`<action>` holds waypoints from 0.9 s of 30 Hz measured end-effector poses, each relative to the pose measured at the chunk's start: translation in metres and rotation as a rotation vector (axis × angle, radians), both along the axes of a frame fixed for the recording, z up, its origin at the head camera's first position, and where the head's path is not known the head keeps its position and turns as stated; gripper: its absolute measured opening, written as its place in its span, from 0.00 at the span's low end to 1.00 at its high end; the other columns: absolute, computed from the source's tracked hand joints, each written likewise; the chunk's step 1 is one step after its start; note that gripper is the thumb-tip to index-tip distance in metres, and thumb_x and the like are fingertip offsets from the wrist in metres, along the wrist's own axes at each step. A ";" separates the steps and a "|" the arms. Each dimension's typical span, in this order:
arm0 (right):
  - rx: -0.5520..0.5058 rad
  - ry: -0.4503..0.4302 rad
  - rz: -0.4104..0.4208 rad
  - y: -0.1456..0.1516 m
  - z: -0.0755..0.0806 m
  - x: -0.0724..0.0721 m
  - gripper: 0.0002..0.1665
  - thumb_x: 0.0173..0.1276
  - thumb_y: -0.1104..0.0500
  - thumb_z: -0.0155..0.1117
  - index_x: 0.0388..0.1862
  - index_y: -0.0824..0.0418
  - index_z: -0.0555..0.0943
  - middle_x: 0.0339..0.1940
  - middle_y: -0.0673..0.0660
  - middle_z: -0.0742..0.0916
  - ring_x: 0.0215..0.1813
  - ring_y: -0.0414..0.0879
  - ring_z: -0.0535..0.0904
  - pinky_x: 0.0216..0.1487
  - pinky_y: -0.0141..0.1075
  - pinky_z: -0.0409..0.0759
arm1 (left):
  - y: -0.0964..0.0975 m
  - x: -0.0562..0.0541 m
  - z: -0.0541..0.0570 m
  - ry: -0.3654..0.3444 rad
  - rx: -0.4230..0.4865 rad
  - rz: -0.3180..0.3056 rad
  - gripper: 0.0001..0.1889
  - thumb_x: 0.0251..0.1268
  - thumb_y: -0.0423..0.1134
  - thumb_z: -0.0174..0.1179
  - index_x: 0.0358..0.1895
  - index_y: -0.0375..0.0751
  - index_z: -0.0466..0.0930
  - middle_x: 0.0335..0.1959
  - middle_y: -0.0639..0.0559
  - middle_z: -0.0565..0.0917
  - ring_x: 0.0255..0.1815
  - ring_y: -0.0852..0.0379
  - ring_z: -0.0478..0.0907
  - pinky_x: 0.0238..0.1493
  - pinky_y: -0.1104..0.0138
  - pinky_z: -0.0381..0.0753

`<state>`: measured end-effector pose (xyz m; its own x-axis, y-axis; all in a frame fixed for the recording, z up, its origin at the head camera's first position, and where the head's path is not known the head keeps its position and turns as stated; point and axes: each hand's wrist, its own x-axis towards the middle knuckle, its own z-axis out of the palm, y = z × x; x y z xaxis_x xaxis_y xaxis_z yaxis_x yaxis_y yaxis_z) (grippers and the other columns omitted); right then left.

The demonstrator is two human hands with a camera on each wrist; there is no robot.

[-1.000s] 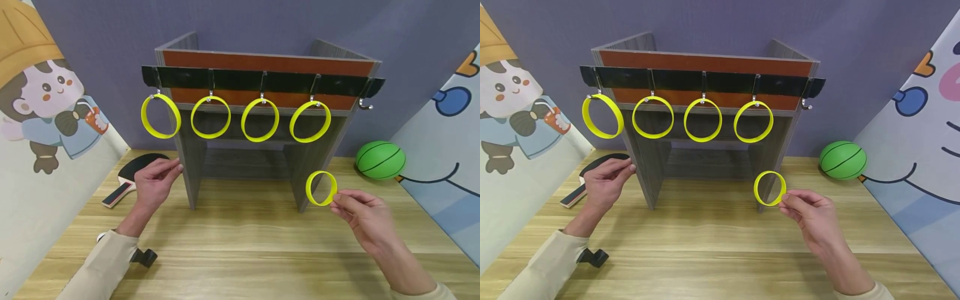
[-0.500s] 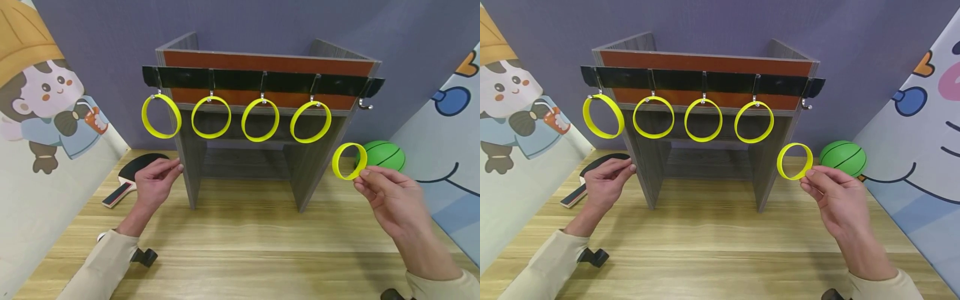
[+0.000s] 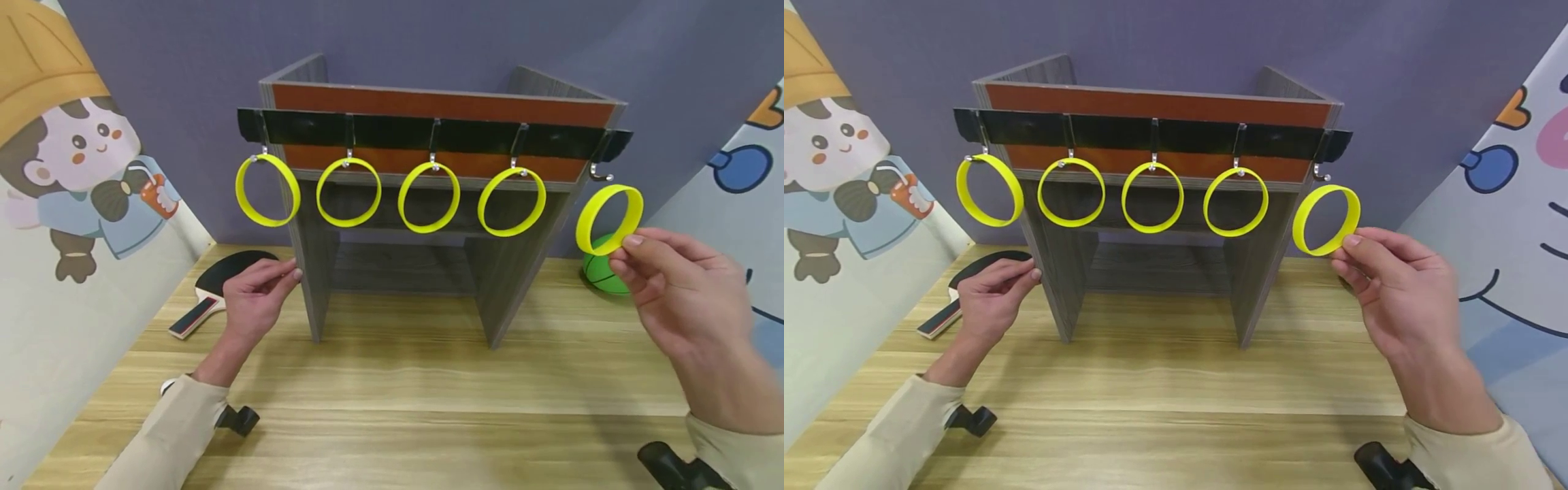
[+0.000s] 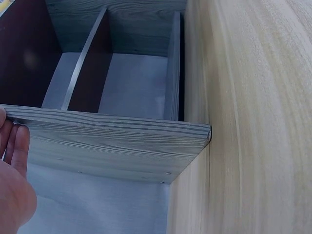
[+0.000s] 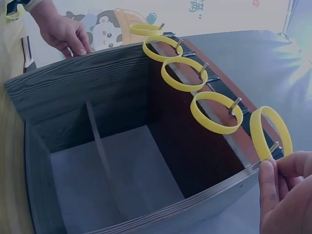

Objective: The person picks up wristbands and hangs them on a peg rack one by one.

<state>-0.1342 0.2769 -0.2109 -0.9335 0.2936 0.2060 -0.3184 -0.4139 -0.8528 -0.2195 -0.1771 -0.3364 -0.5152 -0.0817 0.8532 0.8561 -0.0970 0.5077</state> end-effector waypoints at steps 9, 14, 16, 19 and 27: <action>0.036 -0.033 -0.044 0.004 0.010 -0.010 0.19 0.57 0.69 0.70 0.48 0.69 0.81 0.45 0.58 0.81 0.35 0.47 0.83 0.40 0.33 0.81 | 0.000 0.000 0.000 0.004 -0.014 0.033 0.12 0.44 0.08 0.60 0.36 0.16 0.81 0.28 0.38 0.83 0.26 0.59 0.80 0.27 0.75 0.78; 0.026 -0.050 -0.046 0.006 0.010 -0.015 0.19 0.55 0.69 0.71 0.48 0.69 0.81 0.44 0.58 0.82 0.36 0.48 0.83 0.40 0.33 0.81 | 0.000 -0.001 -0.001 0.007 -0.010 0.035 0.12 0.43 0.08 0.60 0.35 0.15 0.80 0.28 0.38 0.83 0.27 0.59 0.80 0.27 0.75 0.78; 0.015 -0.055 -0.041 0.006 0.009 -0.017 0.19 0.55 0.70 0.71 0.48 0.69 0.81 0.43 0.58 0.82 0.36 0.48 0.83 0.39 0.33 0.81 | 0.000 -0.001 -0.001 0.007 -0.009 0.030 0.12 0.43 0.08 0.59 0.35 0.15 0.80 0.28 0.38 0.83 0.27 0.59 0.80 0.27 0.75 0.78; 0.006 -0.063 -0.037 0.007 0.008 -0.019 0.19 0.55 0.70 0.71 0.47 0.69 0.81 0.42 0.59 0.83 0.36 0.48 0.83 0.39 0.34 0.81 | 0.001 -0.001 -0.001 0.009 -0.011 0.028 0.12 0.43 0.08 0.60 0.35 0.15 0.80 0.28 0.38 0.83 0.27 0.59 0.80 0.27 0.75 0.79; -0.015 -0.067 -0.019 0.006 0.007 -0.022 0.18 0.55 0.70 0.71 0.46 0.70 0.82 0.41 0.59 0.83 0.36 0.49 0.84 0.39 0.35 0.82 | 0.000 0.000 0.000 0.011 -0.007 0.023 0.13 0.43 0.07 0.59 0.36 0.15 0.80 0.28 0.38 0.83 0.28 0.59 0.81 0.28 0.75 0.79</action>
